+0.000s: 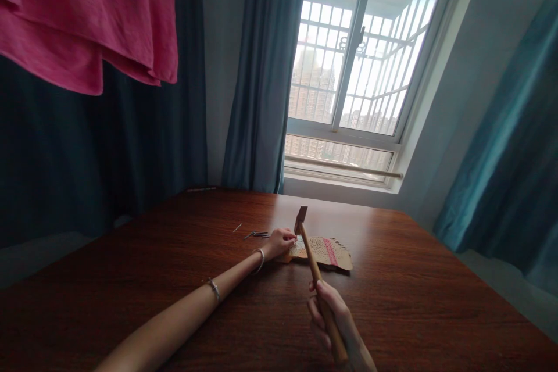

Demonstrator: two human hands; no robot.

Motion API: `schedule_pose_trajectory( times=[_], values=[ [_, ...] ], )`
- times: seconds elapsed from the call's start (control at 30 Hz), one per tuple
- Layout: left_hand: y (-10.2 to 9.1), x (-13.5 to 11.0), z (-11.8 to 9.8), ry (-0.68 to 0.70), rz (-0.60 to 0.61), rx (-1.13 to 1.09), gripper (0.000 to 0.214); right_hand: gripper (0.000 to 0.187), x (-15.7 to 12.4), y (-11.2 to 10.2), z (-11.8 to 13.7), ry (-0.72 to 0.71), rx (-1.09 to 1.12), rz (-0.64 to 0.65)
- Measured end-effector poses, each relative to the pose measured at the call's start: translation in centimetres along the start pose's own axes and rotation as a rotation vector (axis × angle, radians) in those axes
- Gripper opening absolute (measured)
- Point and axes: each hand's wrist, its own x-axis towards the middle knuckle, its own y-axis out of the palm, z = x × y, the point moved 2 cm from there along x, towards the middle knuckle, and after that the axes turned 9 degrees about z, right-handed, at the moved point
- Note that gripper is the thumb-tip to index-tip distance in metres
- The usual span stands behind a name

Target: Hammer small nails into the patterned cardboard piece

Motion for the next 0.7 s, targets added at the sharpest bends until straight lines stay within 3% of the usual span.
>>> schedule_pose_trajectory(
  times=[0.33, 0.7],
  values=[
    [-0.26, -0.19, -0.58, -0.044, 0.014, 0.022, 0.023, 0.040, 0.19, 0.42, 0.18, -0.006, 0.023, -0.035],
    [-0.04, -0.19, -0.21, 0.019, 0.015, 0.038, 0.025, 0.030, 0.48, -0.10, -0.35, -0.024, 0.008, -0.022]
  ],
)
